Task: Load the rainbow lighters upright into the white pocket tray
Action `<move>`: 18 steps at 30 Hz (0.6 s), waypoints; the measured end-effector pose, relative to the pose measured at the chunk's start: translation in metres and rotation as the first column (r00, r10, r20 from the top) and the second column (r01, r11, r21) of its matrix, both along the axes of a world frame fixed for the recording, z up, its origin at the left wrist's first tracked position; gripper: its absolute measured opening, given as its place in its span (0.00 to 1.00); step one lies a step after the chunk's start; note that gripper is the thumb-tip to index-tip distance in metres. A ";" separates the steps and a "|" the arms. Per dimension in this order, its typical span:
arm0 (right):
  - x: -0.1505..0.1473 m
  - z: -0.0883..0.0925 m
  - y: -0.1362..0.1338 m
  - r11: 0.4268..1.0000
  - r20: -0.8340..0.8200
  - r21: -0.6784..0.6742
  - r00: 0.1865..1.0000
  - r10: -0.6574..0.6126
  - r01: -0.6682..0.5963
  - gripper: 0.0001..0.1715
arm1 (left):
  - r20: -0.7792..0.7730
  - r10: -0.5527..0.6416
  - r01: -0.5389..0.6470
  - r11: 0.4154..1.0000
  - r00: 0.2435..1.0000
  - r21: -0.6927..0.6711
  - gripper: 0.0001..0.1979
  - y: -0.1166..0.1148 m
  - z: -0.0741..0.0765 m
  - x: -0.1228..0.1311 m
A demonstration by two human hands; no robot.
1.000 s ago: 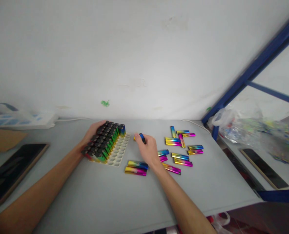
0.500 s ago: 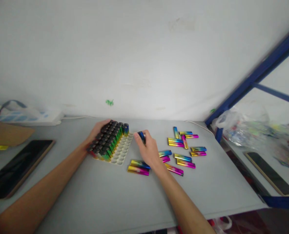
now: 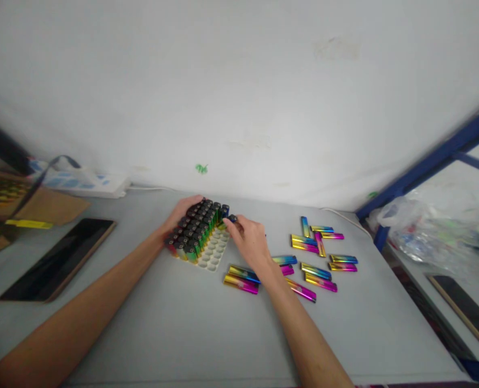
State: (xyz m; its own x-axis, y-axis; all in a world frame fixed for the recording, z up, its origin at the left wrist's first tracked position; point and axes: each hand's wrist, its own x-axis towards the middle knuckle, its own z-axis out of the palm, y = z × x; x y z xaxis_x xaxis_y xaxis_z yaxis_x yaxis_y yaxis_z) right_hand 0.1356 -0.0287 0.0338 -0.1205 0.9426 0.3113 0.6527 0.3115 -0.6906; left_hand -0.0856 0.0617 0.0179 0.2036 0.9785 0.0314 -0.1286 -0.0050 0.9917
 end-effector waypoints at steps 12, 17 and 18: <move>-0.018 0.010 0.011 0.998 0.545 -0.069 0.838 0.039 -0.001 0.15 | -0.040 0.005 -0.004 1.000 0.999 0.026 0.18 0.006 -0.005 -0.002; -0.027 0.019 0.008 0.991 0.556 -0.131 0.829 0.053 0.024 0.20 | -0.067 -0.004 0.004 1.000 0.998 0.008 0.18 0.011 -0.007 -0.005; -0.025 0.019 0.007 0.992 0.546 -0.125 0.836 0.048 0.025 0.20 | -0.074 -0.005 0.004 1.000 0.997 -0.009 0.19 0.012 -0.007 -0.005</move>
